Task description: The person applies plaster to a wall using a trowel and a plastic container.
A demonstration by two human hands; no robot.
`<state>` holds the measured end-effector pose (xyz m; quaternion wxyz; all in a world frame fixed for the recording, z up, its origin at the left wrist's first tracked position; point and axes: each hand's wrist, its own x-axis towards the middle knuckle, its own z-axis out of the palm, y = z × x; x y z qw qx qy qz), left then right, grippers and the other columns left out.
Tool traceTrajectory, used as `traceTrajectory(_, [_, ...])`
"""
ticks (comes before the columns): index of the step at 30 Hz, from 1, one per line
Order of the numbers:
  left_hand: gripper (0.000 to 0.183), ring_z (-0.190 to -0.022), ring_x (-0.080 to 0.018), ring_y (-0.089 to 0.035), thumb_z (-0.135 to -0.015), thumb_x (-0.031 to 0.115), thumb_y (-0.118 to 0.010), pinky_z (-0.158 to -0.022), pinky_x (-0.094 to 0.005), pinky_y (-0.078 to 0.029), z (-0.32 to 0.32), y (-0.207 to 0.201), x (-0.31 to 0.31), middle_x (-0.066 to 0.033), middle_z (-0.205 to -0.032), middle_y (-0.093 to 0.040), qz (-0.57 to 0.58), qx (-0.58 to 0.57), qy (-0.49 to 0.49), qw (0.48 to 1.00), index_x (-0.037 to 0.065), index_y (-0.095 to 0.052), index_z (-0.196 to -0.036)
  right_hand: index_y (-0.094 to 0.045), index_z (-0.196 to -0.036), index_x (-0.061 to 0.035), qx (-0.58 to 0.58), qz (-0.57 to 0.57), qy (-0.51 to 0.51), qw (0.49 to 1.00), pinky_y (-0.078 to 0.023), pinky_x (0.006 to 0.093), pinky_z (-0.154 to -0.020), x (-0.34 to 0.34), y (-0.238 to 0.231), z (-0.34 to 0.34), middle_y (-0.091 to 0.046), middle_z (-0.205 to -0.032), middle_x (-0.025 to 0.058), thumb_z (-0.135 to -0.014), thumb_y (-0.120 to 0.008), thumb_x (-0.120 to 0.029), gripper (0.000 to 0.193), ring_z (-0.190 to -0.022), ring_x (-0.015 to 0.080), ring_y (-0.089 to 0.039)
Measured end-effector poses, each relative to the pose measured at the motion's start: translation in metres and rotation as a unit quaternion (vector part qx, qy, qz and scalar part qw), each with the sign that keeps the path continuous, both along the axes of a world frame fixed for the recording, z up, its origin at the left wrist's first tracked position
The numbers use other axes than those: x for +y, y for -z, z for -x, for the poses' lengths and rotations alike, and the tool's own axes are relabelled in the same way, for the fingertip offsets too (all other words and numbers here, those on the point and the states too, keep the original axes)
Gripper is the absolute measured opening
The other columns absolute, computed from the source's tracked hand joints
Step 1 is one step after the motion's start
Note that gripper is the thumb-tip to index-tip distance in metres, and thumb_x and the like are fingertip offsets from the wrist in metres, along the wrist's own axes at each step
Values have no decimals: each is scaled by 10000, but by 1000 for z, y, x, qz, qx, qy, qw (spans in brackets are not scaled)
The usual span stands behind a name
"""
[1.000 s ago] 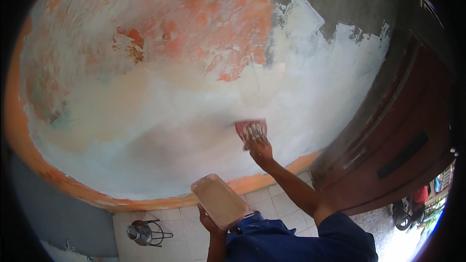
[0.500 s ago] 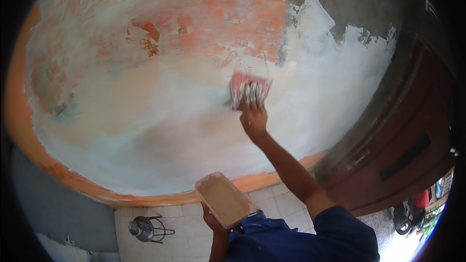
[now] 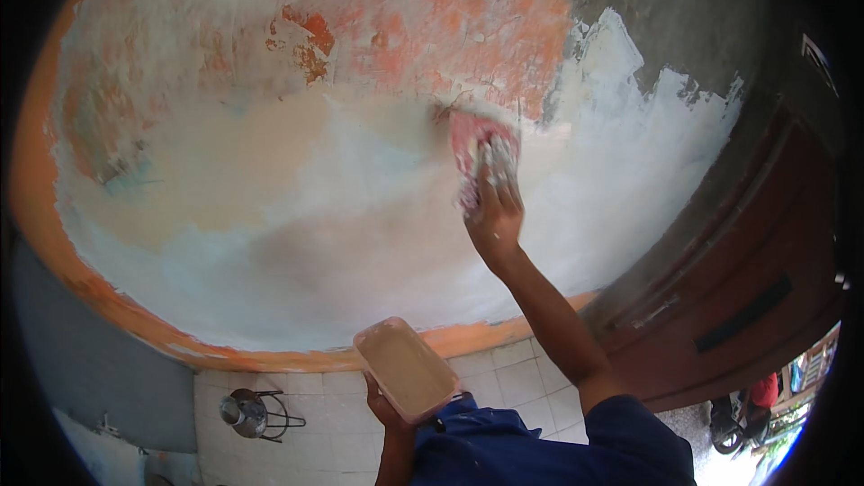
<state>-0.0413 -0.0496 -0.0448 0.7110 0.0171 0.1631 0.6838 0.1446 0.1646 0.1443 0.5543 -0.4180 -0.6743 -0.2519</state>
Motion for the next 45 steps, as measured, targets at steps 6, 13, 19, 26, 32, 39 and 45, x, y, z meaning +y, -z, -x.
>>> traceTrajectory(6, [649,-1105,-349,-566,-956,577,-325,-861,-534,-512,10,4,6,-172,-1246,-523,-23,58,-18,998,68,-383,-1354,-416,-1338,65,-70,21,31,997,-348,504,-1076,55,31,31,-415,-1366,295,-713,-517,86,633,-1293,454,-386])
traceTrajectory(13, [896,-959,-251,-639,-604,352,-884,-763,-373,-585,10,-44,0,-123,-1128,-591,36,69,-76,994,21,-403,-1284,-499,-1276,63,-102,127,-27,986,-404,497,-1037,10,119,30,-495,-1296,295,-692,-552,102,588,-1230,448,-471])
traceTrajectory(19, [862,-959,-239,-640,-599,245,-902,-780,-375,-590,20,-38,0,-120,-1117,-593,6,88,-66,994,25,-411,-1273,-503,-1291,37,-53,47,-49,996,-423,476,-1028,-19,81,18,-534,-1287,239,-712,-637,33,595,-1220,403,-503])
traceTrajectory(26, [769,-980,-261,-635,-674,167,-851,-777,-400,-594,29,-46,5,-140,-1152,-576,-10,21,-6,1000,30,-407,-1286,-557,-1185,56,-33,17,36,999,-475,474,-934,49,23,26,-562,-1198,293,-679,-548,111,509,-1087,460,-551])
traceTrajectory(32, [1004,-978,-256,-636,-503,273,-937,-792,-399,-589,29,-60,2,-131,-1150,-580,24,72,-44,996,23,-382,-1302,-533,-1233,44,-42,121,-24,991,-400,499,-1024,10,143,40,-472,-1306,292,-699,-562,74,535,-1238,454,-435])
traceTrajectory(39, [1017,-962,-252,-637,-478,256,-935,-793,-396,-586,38,-58,3,-121,-1134,-583,31,64,-62,996,19,-383,-1298,-562,-1244,27,47,-12,-17,999,-451,407,-1005,-14,37,29,-586,-1226,228,-749,-622,56,499,-1184,374,-546])
traceTrajectory(45, [593,-967,-288,-629,-858,303,-644,-782,-410,-581,42,-32,6,-150,-1146,-567,-55,105,-28,993,30,-389,-1319,-557,-1192,69,-3,-20,39,999,-511,451,-840,54,20,26,-597,-1039,299,-640,-550,105,554,-966,441,-581])
